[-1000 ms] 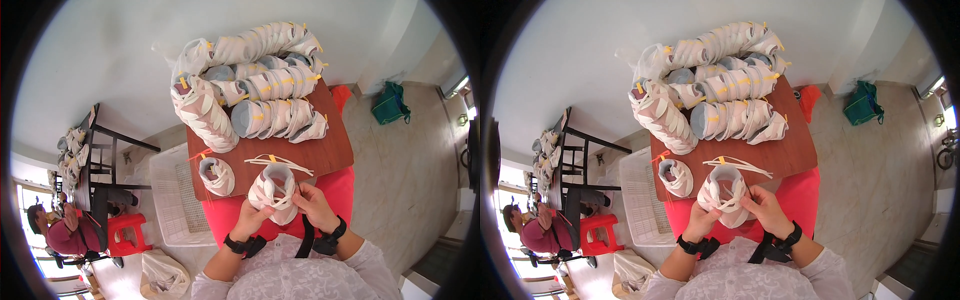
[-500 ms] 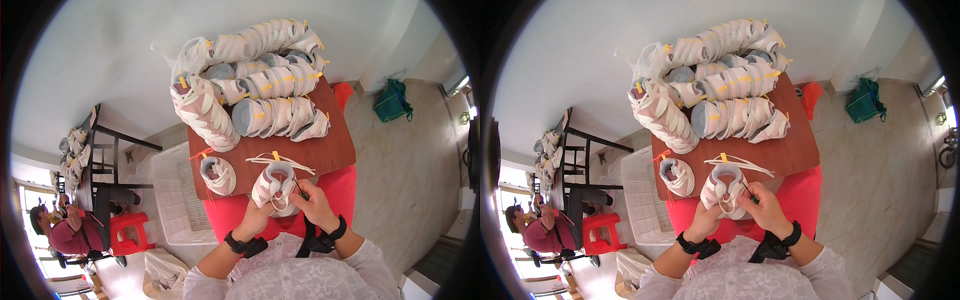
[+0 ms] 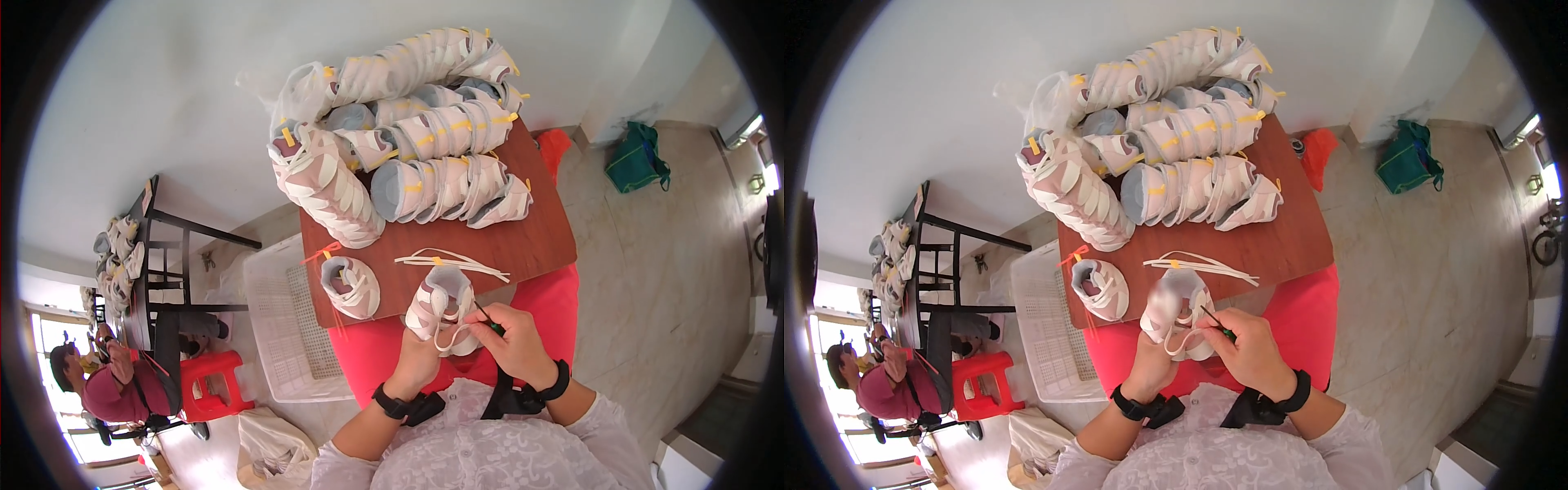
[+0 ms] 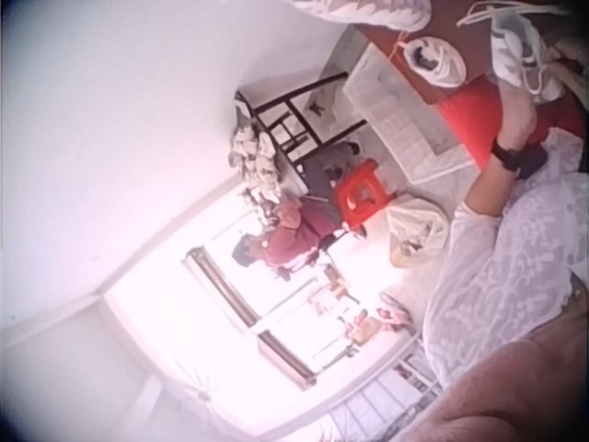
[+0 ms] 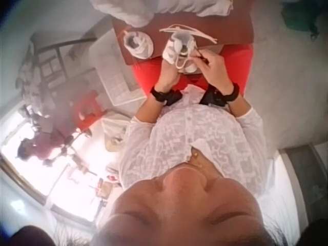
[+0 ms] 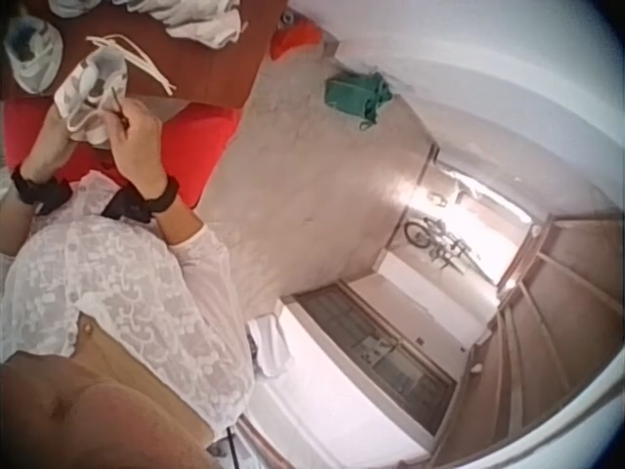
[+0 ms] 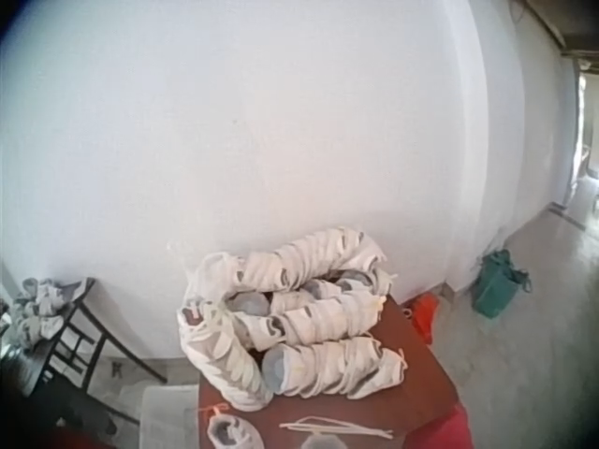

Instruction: Lacing a white sneaker using a hook tool in a manufacturing setting.

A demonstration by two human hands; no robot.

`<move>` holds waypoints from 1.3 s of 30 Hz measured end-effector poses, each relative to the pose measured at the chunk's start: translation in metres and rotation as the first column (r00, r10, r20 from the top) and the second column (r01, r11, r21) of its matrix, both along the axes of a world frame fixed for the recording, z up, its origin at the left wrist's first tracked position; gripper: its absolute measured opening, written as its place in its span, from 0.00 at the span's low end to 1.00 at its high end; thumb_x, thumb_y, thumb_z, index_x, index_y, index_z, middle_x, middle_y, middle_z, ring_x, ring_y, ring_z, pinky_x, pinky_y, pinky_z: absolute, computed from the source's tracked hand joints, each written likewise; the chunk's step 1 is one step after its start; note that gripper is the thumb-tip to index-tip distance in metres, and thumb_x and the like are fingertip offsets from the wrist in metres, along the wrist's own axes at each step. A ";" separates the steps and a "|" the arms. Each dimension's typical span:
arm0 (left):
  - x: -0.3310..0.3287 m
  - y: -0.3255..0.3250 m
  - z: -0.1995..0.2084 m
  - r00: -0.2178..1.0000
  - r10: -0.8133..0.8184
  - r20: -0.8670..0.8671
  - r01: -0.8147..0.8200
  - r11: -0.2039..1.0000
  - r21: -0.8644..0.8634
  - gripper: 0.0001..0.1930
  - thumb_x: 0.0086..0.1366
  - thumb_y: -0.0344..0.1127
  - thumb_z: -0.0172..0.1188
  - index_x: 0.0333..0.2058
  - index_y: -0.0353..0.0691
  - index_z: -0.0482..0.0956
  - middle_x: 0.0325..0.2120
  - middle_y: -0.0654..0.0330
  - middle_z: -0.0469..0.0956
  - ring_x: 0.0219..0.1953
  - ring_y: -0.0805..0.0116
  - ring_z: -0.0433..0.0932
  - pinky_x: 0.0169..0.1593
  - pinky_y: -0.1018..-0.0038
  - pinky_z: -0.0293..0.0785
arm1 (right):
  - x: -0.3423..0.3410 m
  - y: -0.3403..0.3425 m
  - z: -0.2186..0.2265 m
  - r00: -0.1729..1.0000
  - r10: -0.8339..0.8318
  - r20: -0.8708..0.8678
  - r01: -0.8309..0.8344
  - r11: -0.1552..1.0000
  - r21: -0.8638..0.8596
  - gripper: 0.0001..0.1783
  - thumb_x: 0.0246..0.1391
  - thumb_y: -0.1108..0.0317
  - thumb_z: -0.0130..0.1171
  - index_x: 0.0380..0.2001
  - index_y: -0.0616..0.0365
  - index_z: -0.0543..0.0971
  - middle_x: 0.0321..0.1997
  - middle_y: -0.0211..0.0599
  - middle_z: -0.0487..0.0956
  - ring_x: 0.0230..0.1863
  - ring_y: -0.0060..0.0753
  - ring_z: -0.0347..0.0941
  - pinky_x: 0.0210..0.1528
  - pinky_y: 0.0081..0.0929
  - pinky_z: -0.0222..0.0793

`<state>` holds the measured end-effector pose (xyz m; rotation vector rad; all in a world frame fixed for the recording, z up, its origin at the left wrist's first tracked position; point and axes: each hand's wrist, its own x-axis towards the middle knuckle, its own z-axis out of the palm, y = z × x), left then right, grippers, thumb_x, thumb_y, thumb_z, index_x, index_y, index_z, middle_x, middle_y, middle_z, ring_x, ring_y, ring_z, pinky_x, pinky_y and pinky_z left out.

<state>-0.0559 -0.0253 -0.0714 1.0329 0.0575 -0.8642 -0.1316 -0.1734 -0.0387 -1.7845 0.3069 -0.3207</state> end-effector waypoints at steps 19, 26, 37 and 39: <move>0.001 0.004 0.015 0.967 -0.189 0.169 0.187 0.982 0.027 0.25 0.57 0.27 0.62 0.53 0.38 0.66 0.45 0.63 0.73 0.45 0.74 0.73 0.47 0.76 0.72 | 0.015 -0.001 0.017 0.996 0.012 0.083 0.017 0.940 -0.342 0.13 0.40 0.73 0.63 0.34 0.59 0.79 0.43 0.40 0.69 0.37 0.38 0.70 0.33 0.29 0.68; 0.004 0.013 0.006 0.936 -0.271 0.226 0.286 0.958 -0.038 0.22 0.62 0.27 0.56 0.54 0.37 0.64 0.46 0.62 0.72 0.47 0.73 0.73 0.48 0.75 0.71 | 0.023 -0.001 0.006 0.989 0.116 0.091 -0.082 0.945 -0.316 0.09 0.40 0.73 0.62 0.29 0.62 0.79 0.44 0.40 0.69 0.40 0.39 0.68 0.38 0.32 0.66; -0.003 0.015 0.001 0.987 -0.140 0.073 0.150 0.976 -0.160 0.17 0.65 0.27 0.52 0.53 0.36 0.66 0.46 0.62 0.72 0.47 0.71 0.73 0.51 0.73 0.71 | 0.028 0.005 -0.005 0.985 0.054 0.165 0.020 0.907 -0.420 0.06 0.37 0.77 0.58 0.23 0.65 0.73 0.38 0.41 0.69 0.37 0.43 0.67 0.35 0.34 0.67; -0.003 0.015 0.000 0.985 -0.149 0.086 0.160 0.977 -0.143 0.17 0.65 0.27 0.53 0.52 0.36 0.66 0.46 0.62 0.72 0.47 0.72 0.72 0.50 0.73 0.70 | 0.028 0.006 -0.009 0.983 0.040 0.179 0.033 0.922 -0.385 0.06 0.36 0.78 0.57 0.23 0.65 0.71 0.36 0.41 0.69 0.37 0.44 0.67 0.35 0.34 0.66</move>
